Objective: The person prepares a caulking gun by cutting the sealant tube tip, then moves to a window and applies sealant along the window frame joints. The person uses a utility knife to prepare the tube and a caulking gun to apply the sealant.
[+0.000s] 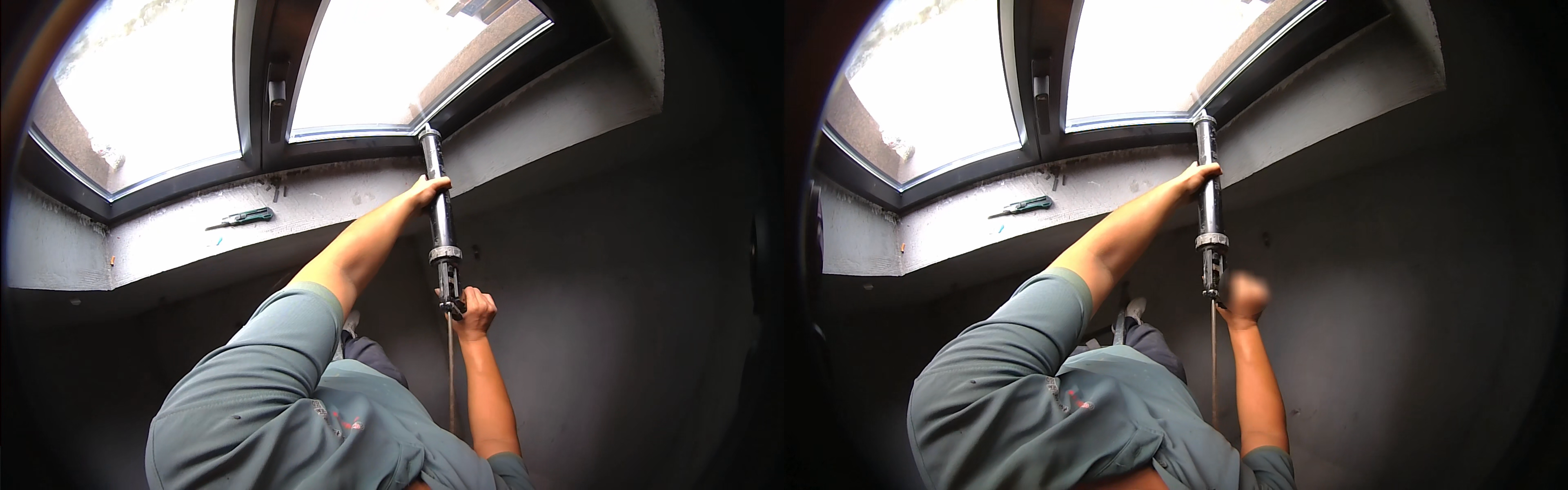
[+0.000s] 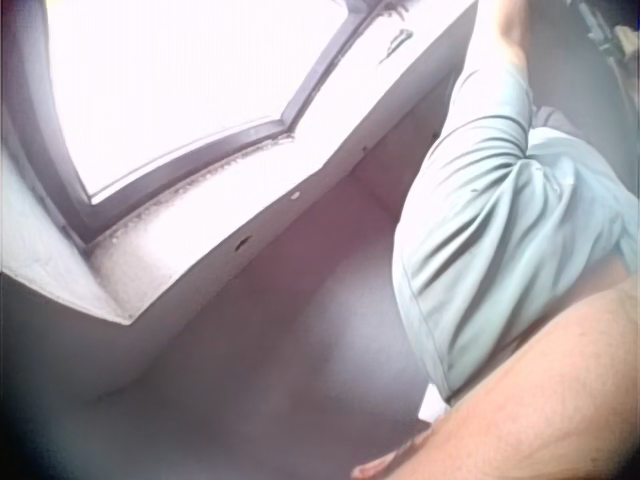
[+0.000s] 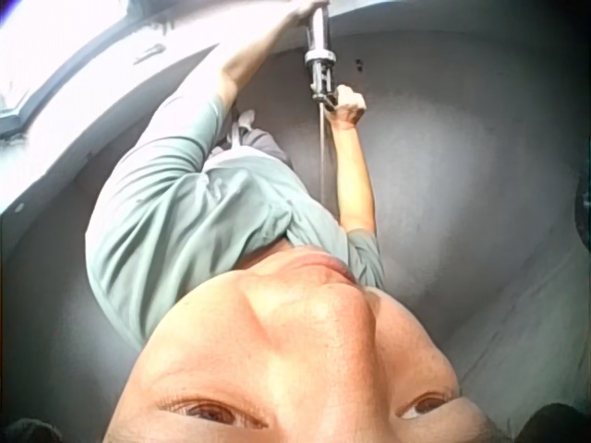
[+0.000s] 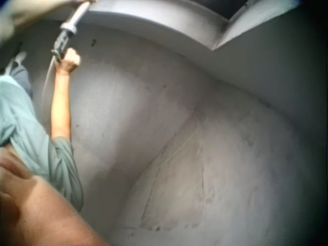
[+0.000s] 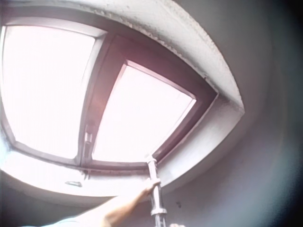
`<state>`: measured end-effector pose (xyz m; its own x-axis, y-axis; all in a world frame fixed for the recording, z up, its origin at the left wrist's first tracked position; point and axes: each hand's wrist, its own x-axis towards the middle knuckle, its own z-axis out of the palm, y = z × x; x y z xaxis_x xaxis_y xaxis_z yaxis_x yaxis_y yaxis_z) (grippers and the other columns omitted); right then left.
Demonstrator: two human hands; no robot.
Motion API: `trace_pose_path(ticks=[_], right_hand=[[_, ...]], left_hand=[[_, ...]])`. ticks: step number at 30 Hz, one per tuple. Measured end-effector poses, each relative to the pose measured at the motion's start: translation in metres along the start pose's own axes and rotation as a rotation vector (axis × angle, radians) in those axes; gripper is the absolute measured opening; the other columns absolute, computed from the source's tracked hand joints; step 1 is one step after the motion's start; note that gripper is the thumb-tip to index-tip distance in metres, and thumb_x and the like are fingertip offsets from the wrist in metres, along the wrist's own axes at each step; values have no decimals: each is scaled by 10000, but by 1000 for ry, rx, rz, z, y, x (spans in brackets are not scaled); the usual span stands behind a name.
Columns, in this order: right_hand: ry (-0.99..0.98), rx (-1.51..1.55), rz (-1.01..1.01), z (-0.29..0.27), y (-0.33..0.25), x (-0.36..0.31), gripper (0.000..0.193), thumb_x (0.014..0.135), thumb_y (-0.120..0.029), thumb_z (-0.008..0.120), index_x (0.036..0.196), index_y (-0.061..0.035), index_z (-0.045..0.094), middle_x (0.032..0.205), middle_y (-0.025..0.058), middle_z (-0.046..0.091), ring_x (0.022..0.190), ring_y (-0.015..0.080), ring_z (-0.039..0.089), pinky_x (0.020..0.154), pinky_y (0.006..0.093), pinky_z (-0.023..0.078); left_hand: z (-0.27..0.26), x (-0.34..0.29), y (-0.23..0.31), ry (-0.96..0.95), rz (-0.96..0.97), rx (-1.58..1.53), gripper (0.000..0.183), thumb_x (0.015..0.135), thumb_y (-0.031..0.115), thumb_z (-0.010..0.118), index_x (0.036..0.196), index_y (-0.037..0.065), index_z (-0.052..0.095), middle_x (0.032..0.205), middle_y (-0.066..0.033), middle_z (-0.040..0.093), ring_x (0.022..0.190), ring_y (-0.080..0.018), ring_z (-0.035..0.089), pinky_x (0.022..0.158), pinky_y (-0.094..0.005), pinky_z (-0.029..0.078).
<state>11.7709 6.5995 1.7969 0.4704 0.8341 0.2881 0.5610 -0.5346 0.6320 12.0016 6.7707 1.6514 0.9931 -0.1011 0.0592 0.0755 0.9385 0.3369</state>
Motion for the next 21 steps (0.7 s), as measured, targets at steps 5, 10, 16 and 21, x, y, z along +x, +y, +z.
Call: trace_pose_path(ticks=[5, 10, 16, 21], right_hand=[[-51, -1, 25, -12, 4, 0, 594, 759, -469, 888, 636, -104, 437, 610, 89, 525, 544, 333, 547, 549, 415, 413], [-134, -36, 12, -14, 10, -4, 550, 772, -427, 876, 659, -101, 448, 623, 96, 523, 558, 344, 555, 563, 420, 423], [-192, -24, 45, -15, 12, -4, 536, 759, -429, 879, 694, -94, 466, 654, 104, 538, 600, 355, 573, 609, 435, 450], [-257, 56, 182, -29, 2, -7, 654, 717, -503, 904, 1116, -62, 632, 830, 154, 608, 789, 392, 655, 755, 471, 525]], left_hand=[[1, -2, -4, -76, -35, -46, 324, 773, 290, 768, 923, 56, 600, 736, -81, 623, 589, -205, 630, 562, -388, 546], [0, -1, -12, -46, -12, -68, 332, 777, 305, 768, 936, 69, 597, 744, -75, 623, 603, -203, 633, 570, -390, 551], [-2, 9, -27, -28, -43, -96, 347, 777, 317, 774, 944, 59, 611, 758, -80, 639, 611, -202, 635, 586, -375, 550], [-3, 11, -34, 25, -8, -10, 311, 800, 295, 765, 929, 45, 632, 756, -86, 653, 608, -198, 633, 585, -371, 545]])
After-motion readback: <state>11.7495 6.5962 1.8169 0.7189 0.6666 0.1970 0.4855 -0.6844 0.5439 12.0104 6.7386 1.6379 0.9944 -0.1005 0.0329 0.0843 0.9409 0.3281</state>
